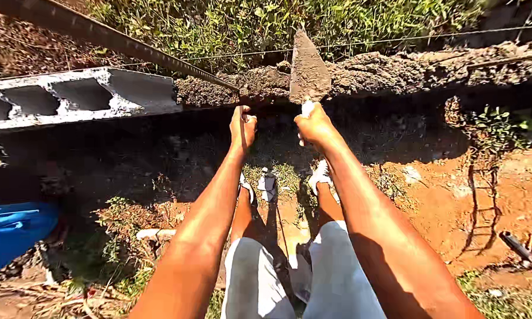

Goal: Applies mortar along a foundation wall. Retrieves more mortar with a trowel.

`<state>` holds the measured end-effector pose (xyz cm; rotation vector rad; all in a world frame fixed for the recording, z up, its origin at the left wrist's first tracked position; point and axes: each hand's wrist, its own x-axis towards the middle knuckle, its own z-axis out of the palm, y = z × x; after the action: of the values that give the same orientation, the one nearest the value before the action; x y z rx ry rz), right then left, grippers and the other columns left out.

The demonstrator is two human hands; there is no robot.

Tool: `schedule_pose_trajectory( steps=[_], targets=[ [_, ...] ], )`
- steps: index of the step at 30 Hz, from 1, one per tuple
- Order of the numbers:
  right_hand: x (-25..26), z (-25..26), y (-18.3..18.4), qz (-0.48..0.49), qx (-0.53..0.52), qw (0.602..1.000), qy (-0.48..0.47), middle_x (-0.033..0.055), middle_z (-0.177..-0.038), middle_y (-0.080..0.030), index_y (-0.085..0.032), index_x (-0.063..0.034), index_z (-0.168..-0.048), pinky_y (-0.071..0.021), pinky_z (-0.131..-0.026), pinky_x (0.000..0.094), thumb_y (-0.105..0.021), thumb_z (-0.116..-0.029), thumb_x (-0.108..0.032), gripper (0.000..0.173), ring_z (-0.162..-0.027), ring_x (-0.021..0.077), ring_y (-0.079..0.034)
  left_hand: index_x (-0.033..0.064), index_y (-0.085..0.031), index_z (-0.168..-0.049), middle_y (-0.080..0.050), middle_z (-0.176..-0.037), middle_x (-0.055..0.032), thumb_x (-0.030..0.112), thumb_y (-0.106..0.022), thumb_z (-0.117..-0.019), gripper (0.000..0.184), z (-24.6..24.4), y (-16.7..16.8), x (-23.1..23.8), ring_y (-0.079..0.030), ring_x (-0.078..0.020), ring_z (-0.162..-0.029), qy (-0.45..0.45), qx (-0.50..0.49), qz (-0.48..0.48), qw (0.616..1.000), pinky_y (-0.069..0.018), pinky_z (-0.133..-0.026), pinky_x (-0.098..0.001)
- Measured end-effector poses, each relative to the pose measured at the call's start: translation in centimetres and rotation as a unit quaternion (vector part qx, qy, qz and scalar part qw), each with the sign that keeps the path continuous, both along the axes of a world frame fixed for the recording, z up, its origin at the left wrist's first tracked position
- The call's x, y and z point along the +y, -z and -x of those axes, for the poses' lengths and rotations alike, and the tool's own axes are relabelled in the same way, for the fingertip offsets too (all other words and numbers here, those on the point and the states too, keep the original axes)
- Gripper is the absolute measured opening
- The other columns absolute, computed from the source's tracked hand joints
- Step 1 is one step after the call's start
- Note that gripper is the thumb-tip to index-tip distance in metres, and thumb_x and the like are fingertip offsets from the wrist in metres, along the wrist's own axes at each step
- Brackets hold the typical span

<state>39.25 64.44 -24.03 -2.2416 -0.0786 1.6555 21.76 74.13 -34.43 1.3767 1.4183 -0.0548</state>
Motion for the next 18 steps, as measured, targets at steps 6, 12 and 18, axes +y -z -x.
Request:
schedule_pose_trajectory(
  steps=[6,12,18],
  targets=[
    [2.2,4.8,-0.5,0.025,0.068,0.983,-0.168,0.023,-0.108,-0.065,-0.034,-0.0049,-0.148,-0.0598,-0.066,0.0486,-0.055,-0.1027,-0.024,0.053,-0.077,0.0311,-0.071,0.0084,-0.03,-0.157,-0.066,-0.113,-0.0178,0.012,-0.062,-0.0984,0.067,1.1,-0.4,0.3,-0.069,-0.0251,-0.085,-0.134,-0.001,-0.089,0.987,-0.06,-0.077,-0.0436],
    [3.5,3.6,-0.1,0.023,-0.01,0.993,-0.118,0.0212,-0.11,-0.066,-0.029,-0.0076,-0.152,-0.0614,-0.066,0.0482,-0.053,-0.1033,-0.023,0.056,-0.08,0.0309,-0.073,0.017,-0.026,-0.164,-0.063,-0.13,-0.0221,0.009,-0.055,-0.0996,0.071,2.8,-0.2,3.8,-0.065,-0.0348,-0.114,0.089,0.087,-0.121,0.985,-0.0521,-0.099,-0.0534],
    [-2.5,11.4,-2.2,0.021,0.105,0.984,-0.139,0.0249,-0.112,-0.067,-0.038,-0.0034,-0.147,-0.056,-0.086,0.0562,-0.056,-0.1042,-0.029,0.053,-0.099,0.0383,-0.069,0.0083,-0.066,-0.134,-0.065,-0.128,-0.0231,0.007,-0.053,-0.0994,0.037,5.9,-2.2,2.0,-0.062,-0.039,-0.12,0.161,0.148,-0.051,0.974,-0.0477,-0.103,-0.0598]
  ],
)
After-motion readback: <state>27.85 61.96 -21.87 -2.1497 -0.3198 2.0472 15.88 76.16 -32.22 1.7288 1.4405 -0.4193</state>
